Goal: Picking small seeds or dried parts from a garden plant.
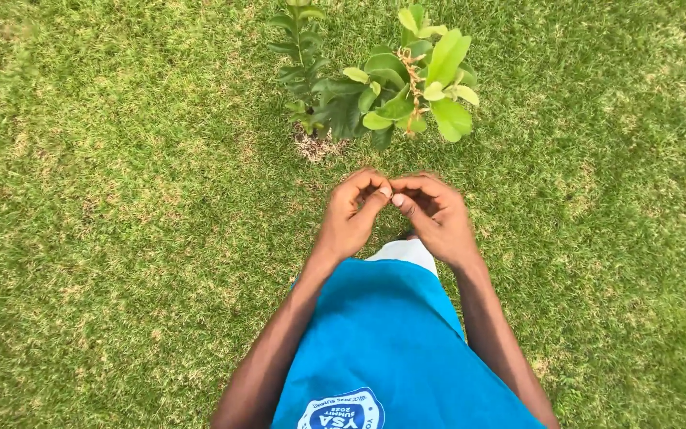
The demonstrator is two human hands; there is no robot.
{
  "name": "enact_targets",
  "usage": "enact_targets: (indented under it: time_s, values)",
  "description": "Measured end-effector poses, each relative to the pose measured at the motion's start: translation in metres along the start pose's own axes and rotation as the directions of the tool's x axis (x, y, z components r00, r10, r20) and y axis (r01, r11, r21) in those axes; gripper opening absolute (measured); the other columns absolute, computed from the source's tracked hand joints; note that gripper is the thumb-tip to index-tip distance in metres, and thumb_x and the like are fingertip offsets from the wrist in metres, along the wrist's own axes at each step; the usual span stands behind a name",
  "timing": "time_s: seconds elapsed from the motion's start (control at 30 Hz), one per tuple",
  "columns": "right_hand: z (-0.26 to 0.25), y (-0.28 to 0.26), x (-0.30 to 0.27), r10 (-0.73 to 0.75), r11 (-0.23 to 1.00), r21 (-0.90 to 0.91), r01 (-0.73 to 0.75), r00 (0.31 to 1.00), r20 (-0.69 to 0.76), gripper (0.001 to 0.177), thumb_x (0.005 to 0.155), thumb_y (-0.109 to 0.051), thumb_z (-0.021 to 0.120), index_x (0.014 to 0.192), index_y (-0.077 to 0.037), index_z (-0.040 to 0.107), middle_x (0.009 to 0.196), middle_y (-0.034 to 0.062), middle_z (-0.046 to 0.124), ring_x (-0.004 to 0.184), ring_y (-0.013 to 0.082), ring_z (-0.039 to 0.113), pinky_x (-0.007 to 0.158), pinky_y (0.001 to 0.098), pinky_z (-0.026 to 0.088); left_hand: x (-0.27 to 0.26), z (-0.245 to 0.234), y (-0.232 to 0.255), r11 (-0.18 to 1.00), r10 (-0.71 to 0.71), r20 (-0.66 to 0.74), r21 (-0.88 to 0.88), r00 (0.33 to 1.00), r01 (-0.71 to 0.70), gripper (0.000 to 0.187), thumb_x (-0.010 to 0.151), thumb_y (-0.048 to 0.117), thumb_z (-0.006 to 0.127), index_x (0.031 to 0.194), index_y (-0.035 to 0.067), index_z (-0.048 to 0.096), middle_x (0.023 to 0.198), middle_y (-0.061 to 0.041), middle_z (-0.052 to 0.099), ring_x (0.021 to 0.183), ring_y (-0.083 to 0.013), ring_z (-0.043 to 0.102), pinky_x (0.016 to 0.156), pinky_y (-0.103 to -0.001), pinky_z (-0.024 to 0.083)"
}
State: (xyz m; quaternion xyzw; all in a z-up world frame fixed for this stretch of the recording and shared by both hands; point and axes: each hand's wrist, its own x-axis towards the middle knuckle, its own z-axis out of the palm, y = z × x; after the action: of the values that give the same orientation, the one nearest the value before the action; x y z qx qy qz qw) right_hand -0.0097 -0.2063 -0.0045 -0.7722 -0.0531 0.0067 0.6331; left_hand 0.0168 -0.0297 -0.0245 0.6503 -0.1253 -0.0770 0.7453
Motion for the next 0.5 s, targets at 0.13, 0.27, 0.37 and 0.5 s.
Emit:
enact_targets:
  time_s: [0.13, 0.27, 0.37, 0.5]
  values:
    - [0.005, -0.001, -0.001, 0.042, 0.995, 0.089, -0.043, 0.999, 0.014, 0.019, 0.100, -0.007, 0.068, 0.118, -0.001, 0.071, 0.107, 0.0037, 0.068, 0.098, 0.0113, 0.063, 0.084, 0.0265, 0.052, -0.006, -0.007, 0.007, 0.999, -0.047, 0.019, 0.018, 0.999, 0.046, 0.011, 0.101, 0.010, 0.063, 0.096, 0.001, 0.066, 0.088, -0.001, 0.060, 0.082, -0.0084, 0.056, 0.071, -0.026, 0.046]
    - [0.009, 0.001, 0.003, 0.171, 0.961, 0.218, -0.172, 0.985, 0.023, 0.018, 0.099, -0.009, 0.070, 0.116, -0.002, 0.070, 0.105, 0.0020, 0.072, 0.095, 0.0097, 0.065, 0.084, 0.0267, 0.054, -0.008, -0.015, 0.016, 0.986, -0.027, 0.022, 0.166, 0.999, 0.023, 0.011, 0.101, 0.011, 0.064, 0.097, 0.001, 0.065, 0.088, -0.003, 0.059, 0.082, -0.0104, 0.056, 0.072, -0.027, 0.046]
    - [0.011, 0.008, 0.006, 0.162, 0.944, 0.282, -0.172, 0.985, 0.060, 0.019, 0.099, -0.008, 0.071, 0.116, -0.001, 0.068, 0.104, 0.0022, 0.071, 0.095, 0.0095, 0.065, 0.085, 0.0269, 0.054, -0.011, -0.020, 0.019, 0.972, 0.013, 0.032, 0.234, 0.999, -0.021, 0.010, 0.100, 0.011, 0.064, 0.098, 0.001, 0.065, 0.089, -0.003, 0.060, 0.084, -0.0109, 0.058, 0.075, -0.027, 0.047]
    - [0.012, 0.012, 0.010, 0.141, 0.950, 0.274, -0.149, 0.989, 0.047, 0.021, 0.099, -0.005, 0.069, 0.119, -0.001, 0.063, 0.106, 0.0016, 0.066, 0.096, 0.0091, 0.062, 0.088, 0.0267, 0.053, -0.011, -0.022, 0.015, 0.983, -0.012, 0.039, 0.186, 0.999, 0.005, 0.012, 0.102, 0.013, 0.063, 0.099, 0.002, 0.065, 0.092, -0.003, 0.064, 0.086, -0.0100, 0.059, 0.077, -0.027, 0.048]
